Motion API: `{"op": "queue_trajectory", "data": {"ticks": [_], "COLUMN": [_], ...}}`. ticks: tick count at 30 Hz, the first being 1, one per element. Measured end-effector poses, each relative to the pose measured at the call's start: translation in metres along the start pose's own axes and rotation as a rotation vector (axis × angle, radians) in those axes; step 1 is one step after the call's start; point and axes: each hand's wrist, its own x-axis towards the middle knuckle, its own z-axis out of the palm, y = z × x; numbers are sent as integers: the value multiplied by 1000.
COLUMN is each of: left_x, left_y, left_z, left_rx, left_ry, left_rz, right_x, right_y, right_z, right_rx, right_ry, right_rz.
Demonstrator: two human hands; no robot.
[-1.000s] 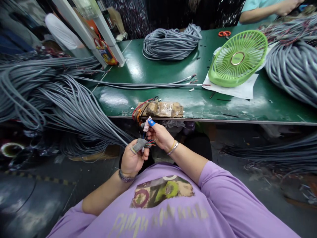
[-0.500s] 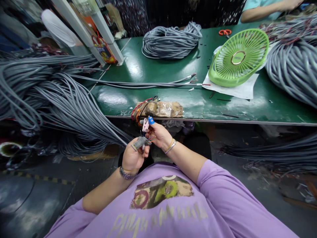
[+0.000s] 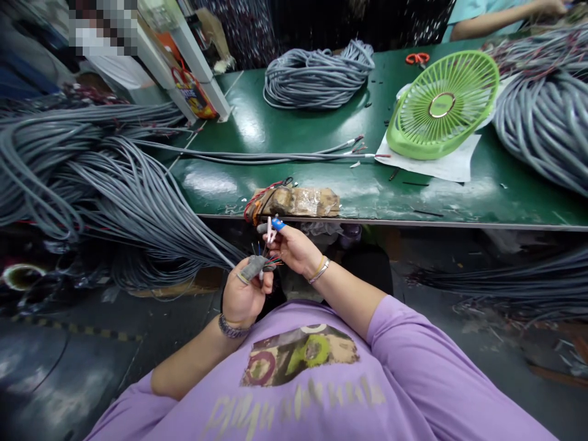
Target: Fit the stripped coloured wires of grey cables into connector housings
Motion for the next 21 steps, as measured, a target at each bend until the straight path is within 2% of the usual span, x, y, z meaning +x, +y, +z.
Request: {"op": "queue_trajectory", "data": {"ticks": [7,13,21], "left_x": [6,7,11], "left_y": [2,1,-5], "left_z": [3,2,0], "left_rx": [-30,-33,-10], "left_ry": [5,7,14], "left_rz": [-9,-16,-28], "right_x": [3,12,14], "right_y": [11,8,9], "right_z": [-3,-4,-2], "right_rx": [-152,10,57], "right_ry": [108,15,85], "right_rz": [-251,-104,-86]}}
